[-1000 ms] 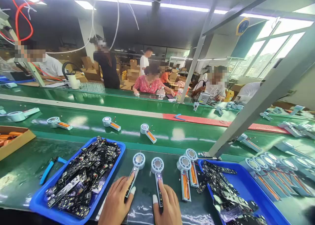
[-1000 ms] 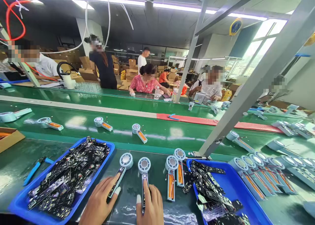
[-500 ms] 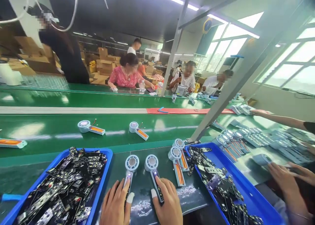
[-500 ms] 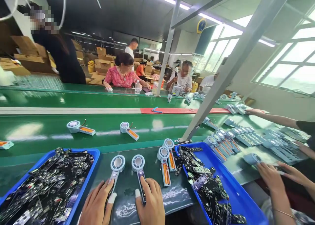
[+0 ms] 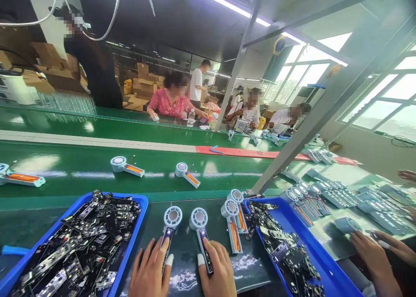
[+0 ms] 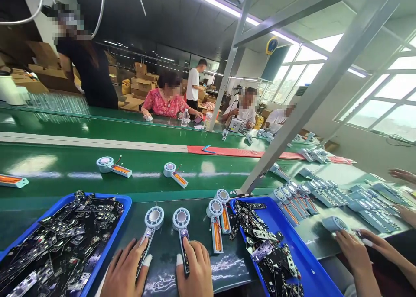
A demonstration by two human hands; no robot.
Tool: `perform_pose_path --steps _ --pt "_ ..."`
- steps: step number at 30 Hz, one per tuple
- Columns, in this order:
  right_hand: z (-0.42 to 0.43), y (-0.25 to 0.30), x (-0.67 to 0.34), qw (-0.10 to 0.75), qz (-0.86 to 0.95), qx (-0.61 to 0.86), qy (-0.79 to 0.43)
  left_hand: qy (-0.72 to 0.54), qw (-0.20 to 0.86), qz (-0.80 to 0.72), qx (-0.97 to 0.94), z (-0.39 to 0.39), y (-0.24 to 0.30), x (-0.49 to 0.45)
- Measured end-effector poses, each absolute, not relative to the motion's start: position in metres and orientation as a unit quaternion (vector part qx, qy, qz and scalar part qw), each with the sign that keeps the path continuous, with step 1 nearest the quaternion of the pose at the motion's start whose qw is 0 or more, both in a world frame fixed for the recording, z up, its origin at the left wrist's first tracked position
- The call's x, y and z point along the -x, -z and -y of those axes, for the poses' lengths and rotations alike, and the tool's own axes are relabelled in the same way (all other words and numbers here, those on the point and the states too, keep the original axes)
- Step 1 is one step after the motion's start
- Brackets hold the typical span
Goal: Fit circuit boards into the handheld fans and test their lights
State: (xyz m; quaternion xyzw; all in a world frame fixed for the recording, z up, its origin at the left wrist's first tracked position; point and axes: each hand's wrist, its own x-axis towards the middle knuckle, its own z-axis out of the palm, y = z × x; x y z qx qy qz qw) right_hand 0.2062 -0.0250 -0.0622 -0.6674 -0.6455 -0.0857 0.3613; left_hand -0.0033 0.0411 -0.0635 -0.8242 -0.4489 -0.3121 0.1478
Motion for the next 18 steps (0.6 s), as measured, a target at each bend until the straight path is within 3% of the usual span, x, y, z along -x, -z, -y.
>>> perform_pose_path --steps 18 --pt "0.027 0.051 -0.206 0.345 0.654 0.668 0.086 0.304 0.123 0.473 0.818 -0.036 0.066 0.0"
